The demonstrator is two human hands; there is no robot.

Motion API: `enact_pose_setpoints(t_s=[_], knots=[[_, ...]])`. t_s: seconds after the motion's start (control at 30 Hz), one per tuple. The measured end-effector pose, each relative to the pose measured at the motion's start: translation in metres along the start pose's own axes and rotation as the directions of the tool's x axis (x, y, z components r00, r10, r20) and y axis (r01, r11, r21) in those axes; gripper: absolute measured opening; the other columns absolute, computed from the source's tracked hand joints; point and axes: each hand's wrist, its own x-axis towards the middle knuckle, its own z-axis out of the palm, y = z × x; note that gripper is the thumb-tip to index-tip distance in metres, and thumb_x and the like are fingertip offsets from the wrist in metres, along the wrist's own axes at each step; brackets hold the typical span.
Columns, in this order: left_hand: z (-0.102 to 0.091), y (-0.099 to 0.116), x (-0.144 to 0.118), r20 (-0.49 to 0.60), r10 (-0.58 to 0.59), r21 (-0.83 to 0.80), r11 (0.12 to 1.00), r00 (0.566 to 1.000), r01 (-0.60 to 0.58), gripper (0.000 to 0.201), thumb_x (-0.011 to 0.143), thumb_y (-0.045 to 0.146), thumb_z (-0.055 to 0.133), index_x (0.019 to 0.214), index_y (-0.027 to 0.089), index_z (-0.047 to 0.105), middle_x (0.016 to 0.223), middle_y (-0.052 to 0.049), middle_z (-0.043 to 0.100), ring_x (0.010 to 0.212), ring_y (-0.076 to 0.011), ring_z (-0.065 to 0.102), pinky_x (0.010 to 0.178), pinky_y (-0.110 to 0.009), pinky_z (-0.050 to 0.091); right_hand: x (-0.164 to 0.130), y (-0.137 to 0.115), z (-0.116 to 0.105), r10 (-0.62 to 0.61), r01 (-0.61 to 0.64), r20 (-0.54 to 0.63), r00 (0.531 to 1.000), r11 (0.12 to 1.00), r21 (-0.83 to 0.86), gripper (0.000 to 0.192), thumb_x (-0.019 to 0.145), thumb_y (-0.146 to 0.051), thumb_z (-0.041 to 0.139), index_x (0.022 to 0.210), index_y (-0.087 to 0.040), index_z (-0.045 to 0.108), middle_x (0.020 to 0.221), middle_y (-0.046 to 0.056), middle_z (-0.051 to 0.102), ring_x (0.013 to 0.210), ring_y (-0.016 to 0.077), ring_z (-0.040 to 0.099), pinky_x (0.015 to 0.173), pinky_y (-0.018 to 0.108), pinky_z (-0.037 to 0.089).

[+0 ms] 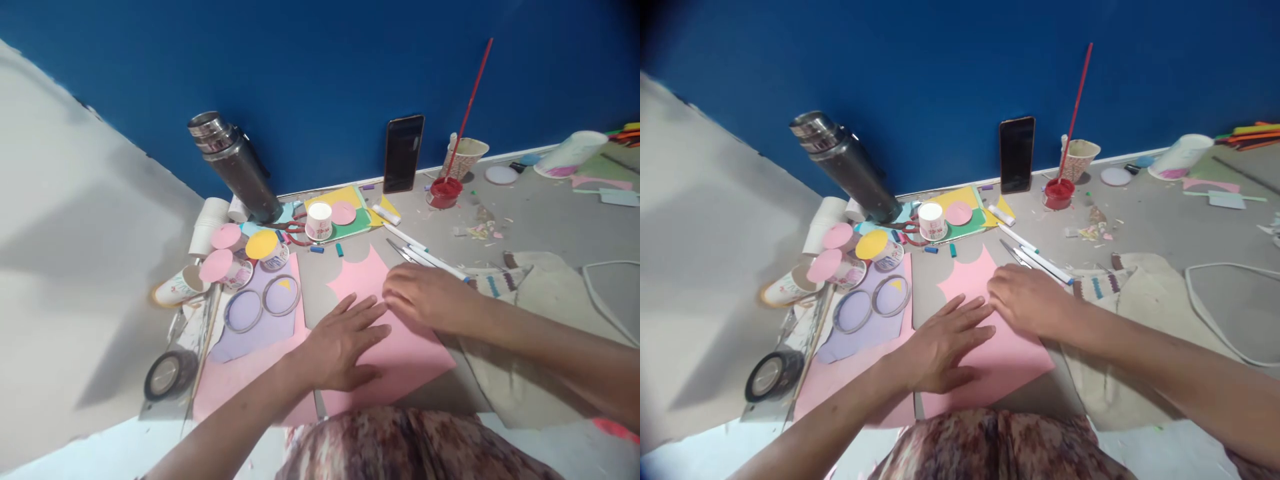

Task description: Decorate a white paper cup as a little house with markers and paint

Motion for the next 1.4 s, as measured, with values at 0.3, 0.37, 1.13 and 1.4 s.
enact_pose_setpoints(t_s=[0.3, 0.37, 1.13, 1.4], knots=[[0.021, 0.000, 0.011, -0.134, -0.015, 0.042, 0.999, 0.991, 0.021, 0.048, 0.095, 0.055, 0.071, 0.122, 0.016, 0.060, 0.167, -0.024, 0.046, 0.163, -0.0361, 0.032, 0.134, -0.062, 0.024, 0.027, 0.062, -0.051, 0.500, -0.521, -0.156, 0.852, 0.837, -0.164, 0.030, 0.100, -0.040, 0.050, 0.100, -0.026, 0.077, 0.096, 0.007, 0.082, 0.085, 0.0290, 0.073, 0.066, 0.034, 0.039], [0.016, -0.009, 0.007, -0.134, 0.048, 0.024, 0.999, 0.990, -0.045, 0.049, 0.096, 0.055, 0.068, 0.126, 0.017, 0.058, 0.167, -0.022, 0.047, 0.163, -0.0330, 0.032, 0.135, -0.059, 0.021, 0.037, 0.062, -0.053, 0.470, -0.485, -0.162, 0.867, 0.872, -0.068, 0.029, 0.098, -0.042, 0.055, 0.108, -0.026, 0.077, 0.102, 0.006, 0.083, 0.089, 0.0287, 0.074, 0.068, 0.034, 0.043], [-0.010, 0.004, 0.014, -0.150, -0.074, 0.014, 0.997, 0.986, 0.076, 0.037, 0.092, 0.039, 0.074, 0.121, 0.018, 0.065, 0.152, -0.019, 0.062, 0.152, -0.0351, 0.049, 0.130, -0.058, 0.035, 0.047, 0.107, -0.048, 0.617, -0.634, -0.201, 0.761, 0.773, -0.028, 0.030, 0.096, -0.043, 0.054, 0.098, -0.024, 0.078, 0.095, 0.010, 0.081, 0.084, 0.0290, 0.068, 0.066, 0.035, 0.036], [-0.055, -0.018, -0.060, -0.487, -0.576, 0.141, 0.690, 0.657, 0.710, 0.056, 0.090, 0.026, 0.069, 0.142, 0.019, 0.050, 0.147, -0.024, 0.058, 0.140, -0.0449, 0.053, 0.112, -0.069, 0.048, 0.047, 0.113, -0.042, 0.640, -0.657, -0.232, 0.732, 0.754, 0.008, 0.032, 0.096, -0.043, 0.053, 0.100, -0.023, 0.078, 0.094, 0.010, 0.080, 0.082, 0.0277, 0.066, 0.067, 0.036, 0.038]])
